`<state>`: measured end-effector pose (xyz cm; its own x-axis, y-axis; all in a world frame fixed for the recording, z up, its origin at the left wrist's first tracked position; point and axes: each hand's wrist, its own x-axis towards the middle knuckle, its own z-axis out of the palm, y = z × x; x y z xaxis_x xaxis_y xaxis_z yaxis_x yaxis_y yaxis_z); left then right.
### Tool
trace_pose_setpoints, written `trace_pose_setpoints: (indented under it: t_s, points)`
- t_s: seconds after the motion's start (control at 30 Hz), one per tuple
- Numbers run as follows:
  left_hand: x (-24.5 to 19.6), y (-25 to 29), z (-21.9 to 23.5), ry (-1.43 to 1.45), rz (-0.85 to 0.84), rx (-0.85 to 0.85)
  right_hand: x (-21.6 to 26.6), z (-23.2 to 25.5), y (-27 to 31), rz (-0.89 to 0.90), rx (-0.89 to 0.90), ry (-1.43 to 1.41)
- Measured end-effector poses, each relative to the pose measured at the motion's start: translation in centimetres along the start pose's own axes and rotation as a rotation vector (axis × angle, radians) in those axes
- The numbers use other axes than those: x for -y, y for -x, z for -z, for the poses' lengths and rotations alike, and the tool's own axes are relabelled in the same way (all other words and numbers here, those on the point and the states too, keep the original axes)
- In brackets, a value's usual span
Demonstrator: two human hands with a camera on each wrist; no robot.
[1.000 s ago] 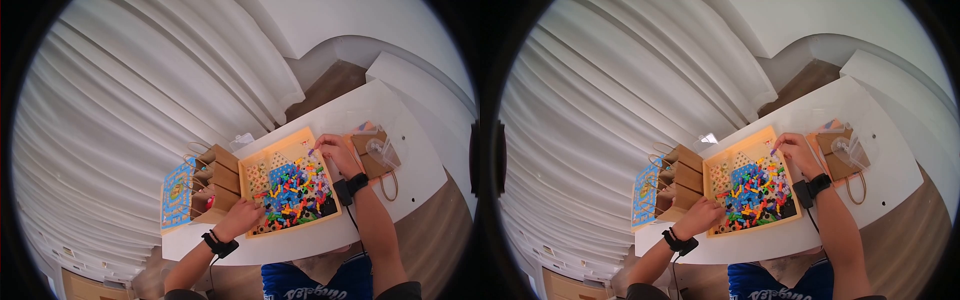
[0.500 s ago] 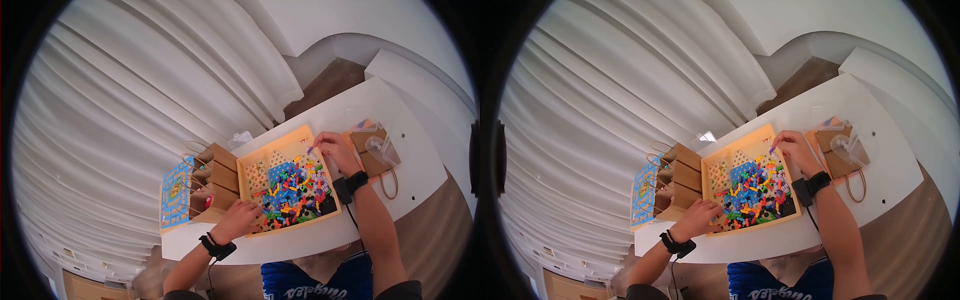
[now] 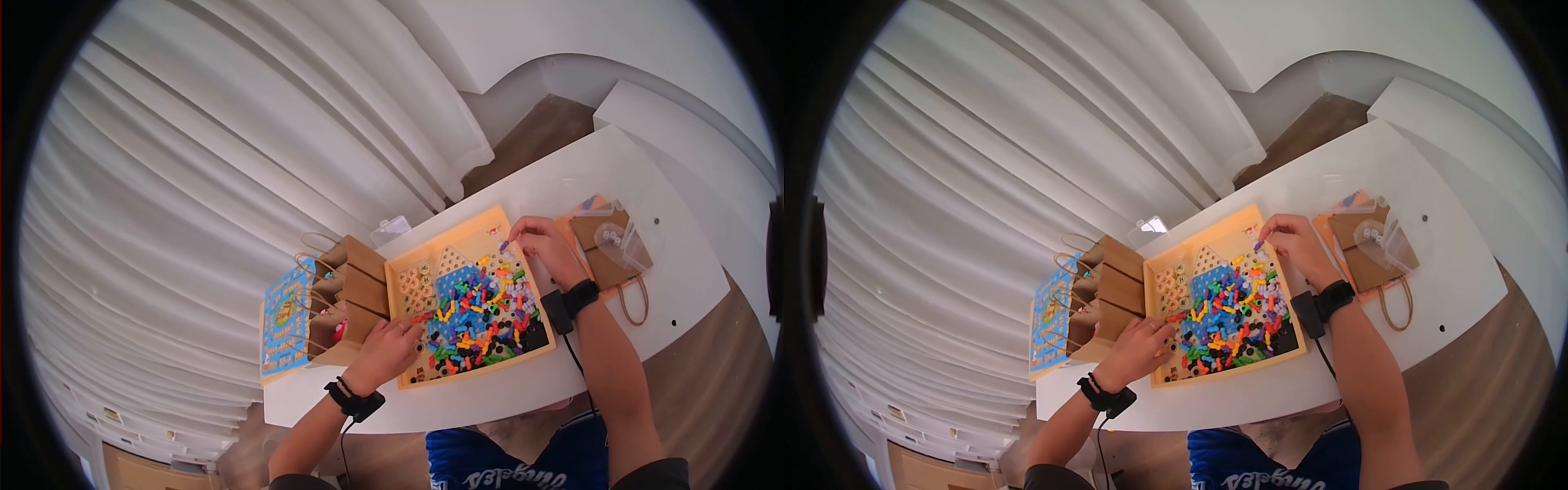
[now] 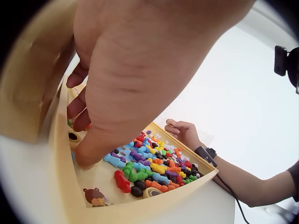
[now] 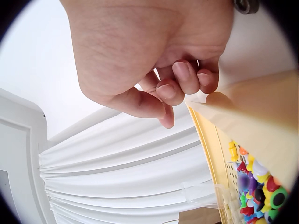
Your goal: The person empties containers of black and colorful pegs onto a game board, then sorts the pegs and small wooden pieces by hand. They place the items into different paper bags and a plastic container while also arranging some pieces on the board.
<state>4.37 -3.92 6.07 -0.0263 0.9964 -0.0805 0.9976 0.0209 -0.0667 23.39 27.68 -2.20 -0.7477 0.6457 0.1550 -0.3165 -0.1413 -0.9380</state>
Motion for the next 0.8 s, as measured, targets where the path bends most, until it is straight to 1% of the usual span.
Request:
trace_pose_setpoints:
  t_s: [0.17,0.23,0.4,0.53,0.63,0.7,0.8]
  points:
    - [0.5,-0.2,-1.3,-0.078,-0.023,0.006,0.0,0.2,0.0,-0.003,0.000,0.028]
    - [0.9,-0.1,-2.0,-0.115,-0.024,-0.002,-0.4,0.3,-0.2,-0.001,0.014,-0.012]
    - [1.1,-0.2,-2.2,-0.170,-0.038,-0.017,-0.2,0.1,-0.1,-0.006,0.005,-0.001]
    - [0.6,-0.3,-1.5,-0.125,-0.009,-0.022,-0.1,0.1,0.0,-0.004,0.004,0.007]
    - [0.5,-0.3,-1.1,-0.092,0.005,0.015,-0.2,0.1,-0.1,-0.004,0.003,0.010]
    - [0.6,-0.3,-0.9,-0.112,-0.067,-0.019,-0.3,0.1,-0.1,-0.006,0.004,0.021]
    - [0.6,-0.3,-0.6,-0.117,-0.094,-0.004,-0.2,0.2,-0.1,-0.010,0.004,0.022]
